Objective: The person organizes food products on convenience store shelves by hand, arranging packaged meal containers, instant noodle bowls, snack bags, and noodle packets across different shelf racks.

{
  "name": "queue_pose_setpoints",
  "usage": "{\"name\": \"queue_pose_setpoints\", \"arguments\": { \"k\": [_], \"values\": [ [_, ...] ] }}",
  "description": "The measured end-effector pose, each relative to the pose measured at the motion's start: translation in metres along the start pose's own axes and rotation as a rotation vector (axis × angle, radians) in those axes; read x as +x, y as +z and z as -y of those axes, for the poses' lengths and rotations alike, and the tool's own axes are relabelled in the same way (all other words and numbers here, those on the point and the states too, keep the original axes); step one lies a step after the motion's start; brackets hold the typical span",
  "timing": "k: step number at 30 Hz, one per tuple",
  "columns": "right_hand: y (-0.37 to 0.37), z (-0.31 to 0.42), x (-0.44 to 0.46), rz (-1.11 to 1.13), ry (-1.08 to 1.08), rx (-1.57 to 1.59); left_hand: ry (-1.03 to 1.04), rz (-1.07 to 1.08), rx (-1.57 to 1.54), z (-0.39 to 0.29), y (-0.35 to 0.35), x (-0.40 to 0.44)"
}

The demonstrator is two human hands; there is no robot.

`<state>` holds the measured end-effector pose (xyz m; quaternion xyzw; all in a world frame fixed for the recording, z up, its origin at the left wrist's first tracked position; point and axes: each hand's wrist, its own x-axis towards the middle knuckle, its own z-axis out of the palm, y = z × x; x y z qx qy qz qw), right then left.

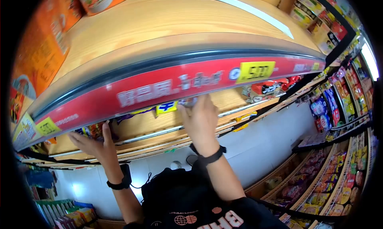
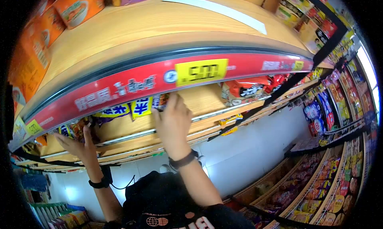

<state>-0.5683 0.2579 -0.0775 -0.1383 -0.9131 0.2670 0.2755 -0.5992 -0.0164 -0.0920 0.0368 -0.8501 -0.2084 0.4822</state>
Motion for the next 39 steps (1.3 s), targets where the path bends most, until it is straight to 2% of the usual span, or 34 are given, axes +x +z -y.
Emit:
{"name": "queue_pose_setpoints", "arguments": {
  "k": [3,5,7,10,11,12,13,15,17,18,19,20,21,23,24,25,27,28,29,31,34,35,37,39],
  "values": [
    [0.004,0.004,0.006,-0.024,-0.012,-0.031,0.038,-0.024,-0.081,-0.041,-0.007,-0.011],
    [0.001,0.001,0.009,0.080,-0.019,0.020,-0.025,0.031,-0.226,-0.072,-0.011,-0.024],
    [-0.003,-0.002,0.004,0.060,-0.042,0.044,0.066,0.121,-0.242,-0.098,-0.016,-0.034],
    [-0.025,-0.005,-0.002,0.018,-0.105,0.259,0.176,0.149,-0.336,-0.142,-0.017,-0.044],
    [-0.032,-0.011,-0.003,0.009,-0.101,0.258,0.180,0.162,-0.483,-0.155,-0.016,-0.049],
    [-0.040,-0.019,-0.003,-0.023,-0.127,0.402,0.184,0.175,-0.629,-0.168,-0.014,-0.053],
    [-0.048,-0.029,-0.003,-0.055,-0.155,0.545,0.189,0.174,-0.634,-0.179,-0.011,-0.060],
    [-0.069,-0.054,-0.005,-0.096,-0.138,0.544,0.227,0.285,-0.962,-0.200,-0.002,-0.075],
    [-0.090,-0.087,-0.005,-0.289,-0.117,0.470,0.154,0.526,-1.130,-0.238,0.008,-0.078],
    [-0.096,-0.105,0.000,-0.295,-0.122,0.471,0.106,0.669,-1.042,-0.260,0.014,-0.078],
    [-0.100,-0.122,0.003,-0.440,-0.063,0.490,0.110,0.667,-1.043,-0.285,0.023,-0.077],
    [-0.108,-0.137,0.005,-0.581,0.000,0.509,0.025,0.804,-1.067,-0.310,0.034,-0.075],
    [-0.118,-0.152,0.009,-0.584,-0.004,0.513,-0.059,0.935,-1.089,-0.331,0.044,-0.077],
    [-0.139,-0.175,0.018,-0.503,0.127,0.521,-0.076,0.972,-1.040,-0.360,0.054,-0.078],
    [-0.143,-0.188,0.021,-0.478,0.114,0.512,-0.100,1.015,-0.991,-0.370,0.057,-0.080],
    [-0.149,-0.196,0.024,-0.480,0.114,0.528,-0.092,1.007,-0.978,-0.376,0.063,-0.088],
    [-0.156,-0.207,0.026,-0.336,0.097,0.529,-0.226,0.841,-1.047,-0.381,0.072,-0.104],
    [-0.157,-0.210,0.027,-0.352,0.084,0.514,-0.321,0.780,-1.079,-0.380,0.072,-0.110],
    [-0.156,-0.214,0.026,-0.336,0.085,0.535,-0.325,0.770,-1.054,-0.377,0.069,-0.111],
    [-0.155,-0.221,0.029,-0.381,0.068,0.647,-0.078,0.658,-0.906,-0.370,0.060,-0.107],
    [-0.160,-0.228,0.034,-0.353,0.003,0.705,-0.116,0.429,-0.955,-0.351,0.038,-0.090],
    [-0.161,-0.232,0.032,-0.322,-0.012,0.712,-0.055,0.415,-0.920,-0.331,0.033,-0.083],
    [-0.162,-0.233,0.033,-0.320,-0.046,0.707,-0.365,0.395,-1.043,-0.318,0.018,-0.056],
    [-0.161,-0.232,0.034,-0.272,-0.102,0.664,-0.349,0.333,-0.976,-0.304,0.018,-0.032]
  ]
}}
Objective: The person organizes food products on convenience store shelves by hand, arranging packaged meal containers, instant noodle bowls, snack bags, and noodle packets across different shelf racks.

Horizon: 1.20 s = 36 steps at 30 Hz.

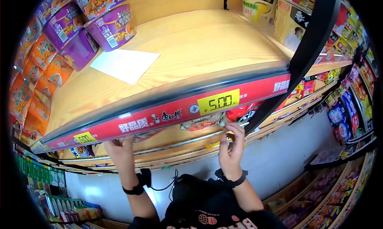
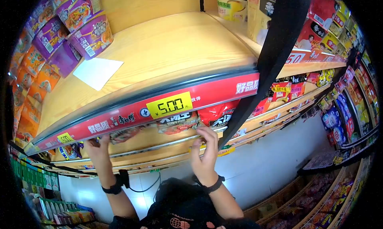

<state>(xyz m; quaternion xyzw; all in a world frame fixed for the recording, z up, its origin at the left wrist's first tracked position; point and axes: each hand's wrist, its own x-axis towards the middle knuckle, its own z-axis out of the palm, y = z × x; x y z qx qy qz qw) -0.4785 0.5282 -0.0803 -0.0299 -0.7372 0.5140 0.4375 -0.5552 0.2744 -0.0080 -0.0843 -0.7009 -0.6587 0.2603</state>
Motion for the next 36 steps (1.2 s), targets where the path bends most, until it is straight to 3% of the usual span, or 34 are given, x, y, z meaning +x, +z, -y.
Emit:
{"name": "queue_pose_setpoints", "arguments": {
  "k": [3,5,6,9,15,18,20,26,30,33,36],
  "values": [
    [0.003,-0.002,0.002,0.042,0.018,0.029,-0.119,0.006,0.167,0.028,-0.017,0.032],
    [0.006,0.002,0.004,0.088,0.034,0.051,0.085,0.230,0.879,0.079,-0.027,0.050],
    [0.007,0.004,0.005,0.092,0.026,0.056,0.157,0.292,1.050,0.090,-0.021,0.052],
    [0.010,0.007,0.005,0.124,0.017,0.061,0.237,0.334,1.153,0.099,0.005,0.050],
    [0.008,0.004,0.004,0.133,0.009,0.064,0.419,0.238,0.974,0.061,0.043,0.014],
    [0.006,0.002,0.005,0.121,0.021,0.055,0.310,0.178,0.462,0.026,0.079,-0.013],
    [0.004,0.001,0.004,0.143,0.036,0.054,0.244,0.269,0.226,0.012,0.100,-0.029],
    [-0.004,0.003,-0.003,0.192,0.092,0.080,-0.083,0.333,0.052,0.029,0.122,-0.032],
    [-0.005,0.002,-0.006,0.203,0.044,0.079,-0.049,0.325,-0.063,0.029,0.128,-0.031],
    [-0.001,-0.009,-0.010,0.213,0.085,0.197,-0.102,0.432,-0.072,0.028,0.114,-0.035],
    [-0.002,-0.006,-0.009,0.210,0.057,0.156,0.136,0.152,0.220,0.017,0.086,-0.033]
  ]
}}
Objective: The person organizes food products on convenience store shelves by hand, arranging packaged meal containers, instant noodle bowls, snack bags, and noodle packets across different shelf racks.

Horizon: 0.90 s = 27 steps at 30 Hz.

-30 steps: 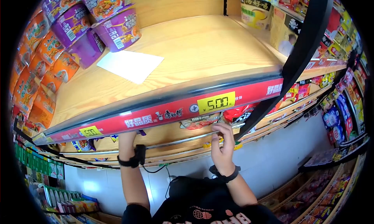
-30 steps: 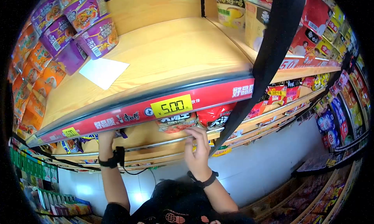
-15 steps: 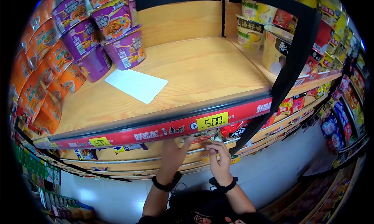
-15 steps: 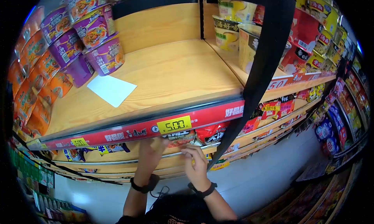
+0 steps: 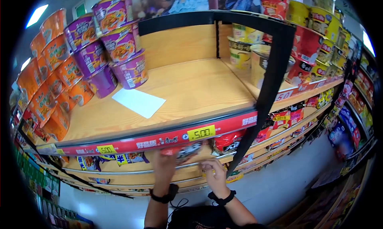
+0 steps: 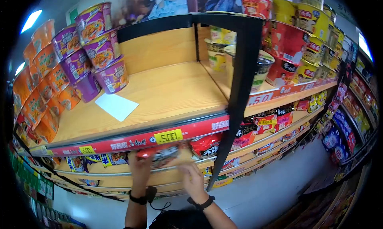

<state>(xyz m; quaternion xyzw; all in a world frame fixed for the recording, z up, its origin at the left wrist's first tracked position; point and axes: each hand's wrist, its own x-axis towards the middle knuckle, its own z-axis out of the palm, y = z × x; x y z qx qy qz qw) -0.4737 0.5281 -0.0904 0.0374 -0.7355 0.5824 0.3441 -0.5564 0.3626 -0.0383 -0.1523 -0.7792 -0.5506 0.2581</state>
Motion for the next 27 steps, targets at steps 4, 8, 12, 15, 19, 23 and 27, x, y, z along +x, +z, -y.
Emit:
{"name": "queue_pose_setpoints", "arguments": {
  "k": [4,8,12,15,19,23,27],
  "values": [
    [-0.002,-0.007,-0.006,-0.011,-0.018,-0.007,-0.237,-0.207,0.166,0.003,-0.065,0.021],
    [-0.005,-0.012,-0.015,-0.024,0.025,0.020,-0.044,-0.288,-0.124,0.046,-0.069,0.047],
    [-0.008,-0.009,-0.020,-0.077,0.013,-0.026,-0.204,-0.208,0.185,0.159,-0.064,0.051],
    [-0.004,-0.009,-0.036,-0.105,0.100,-0.023,-0.022,-0.224,0.060,0.148,-0.046,0.049],
    [0.004,-0.010,-0.060,-0.033,0.220,-0.062,-0.029,-0.208,0.080,0.072,-0.033,0.024],
    [0.012,0.018,-0.072,-0.008,0.303,-0.098,0.112,-0.277,0.361,0.017,-0.021,-0.029],
    [0.009,0.001,-0.103,0.075,0.311,-0.086,0.004,0.093,0.443,0.033,-0.031,-0.085]
  ]
}}
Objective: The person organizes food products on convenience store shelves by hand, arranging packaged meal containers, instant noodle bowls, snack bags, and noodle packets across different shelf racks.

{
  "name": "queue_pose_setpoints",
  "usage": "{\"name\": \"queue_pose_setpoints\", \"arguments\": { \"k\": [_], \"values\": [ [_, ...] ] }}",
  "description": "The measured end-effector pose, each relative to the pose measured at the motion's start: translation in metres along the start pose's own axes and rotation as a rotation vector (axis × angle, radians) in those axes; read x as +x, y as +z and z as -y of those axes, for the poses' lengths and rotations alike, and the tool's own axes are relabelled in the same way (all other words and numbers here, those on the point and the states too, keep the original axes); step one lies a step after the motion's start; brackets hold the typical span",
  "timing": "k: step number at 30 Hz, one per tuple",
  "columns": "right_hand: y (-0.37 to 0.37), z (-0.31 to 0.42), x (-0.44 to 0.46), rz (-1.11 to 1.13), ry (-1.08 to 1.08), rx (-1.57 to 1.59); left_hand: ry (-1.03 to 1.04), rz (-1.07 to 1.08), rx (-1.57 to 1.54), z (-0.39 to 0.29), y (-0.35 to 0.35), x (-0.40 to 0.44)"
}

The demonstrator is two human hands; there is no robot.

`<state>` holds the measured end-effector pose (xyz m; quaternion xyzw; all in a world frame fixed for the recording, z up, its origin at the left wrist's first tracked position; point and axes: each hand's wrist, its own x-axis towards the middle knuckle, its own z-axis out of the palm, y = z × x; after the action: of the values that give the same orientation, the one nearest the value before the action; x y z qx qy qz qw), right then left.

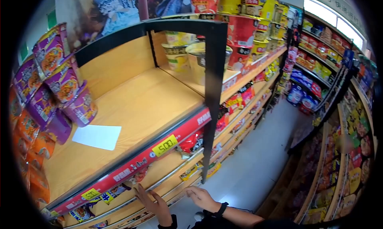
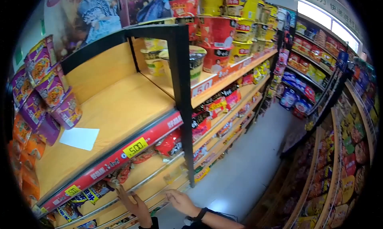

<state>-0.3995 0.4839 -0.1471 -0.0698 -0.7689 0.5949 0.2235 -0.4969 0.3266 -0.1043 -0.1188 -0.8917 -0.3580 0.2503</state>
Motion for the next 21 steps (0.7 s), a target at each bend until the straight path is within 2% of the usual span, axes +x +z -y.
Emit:
{"name": "queue_pose_setpoints", "arguments": {
  "k": [2,3,6,8,13,15,16,18,19,21],
  "values": [
    [-0.010,0.002,-0.007,0.207,0.319,0.086,0.051,0.047,-0.050,0.012,0.012,-0.021],
    [-0.015,0.003,-0.007,0.197,0.322,0.082,0.105,0.066,-0.084,0.010,0.014,-0.022],
    [-0.030,0.000,-0.001,0.189,0.204,0.050,0.059,0.034,-0.081,-0.009,0.018,-0.025],
    [-0.035,-0.008,0.004,0.019,-0.036,0.063,0.076,0.033,-0.060,-0.020,0.021,-0.022],
    [-0.085,-0.023,0.025,0.042,0.036,0.118,0.076,0.006,-0.096,-0.065,0.035,-0.021],
    [-0.109,-0.034,0.041,0.064,0.060,0.173,0.065,0.000,-0.346,-0.085,0.056,-0.026],
    [-0.125,-0.041,0.050,0.040,0.003,0.184,0.066,-0.012,-0.340,-0.099,0.073,-0.028],
    [-0.162,-0.053,0.069,0.027,-0.049,0.205,0.227,0.018,-0.462,-0.133,0.104,-0.034],
    [-0.182,-0.054,0.083,-0.015,-0.123,0.177,0.223,0.021,-0.444,-0.155,0.116,-0.035],
    [-0.216,-0.057,0.099,-0.055,-0.187,0.162,0.227,0.275,-0.466,-0.200,0.140,-0.032]
  ]
}}
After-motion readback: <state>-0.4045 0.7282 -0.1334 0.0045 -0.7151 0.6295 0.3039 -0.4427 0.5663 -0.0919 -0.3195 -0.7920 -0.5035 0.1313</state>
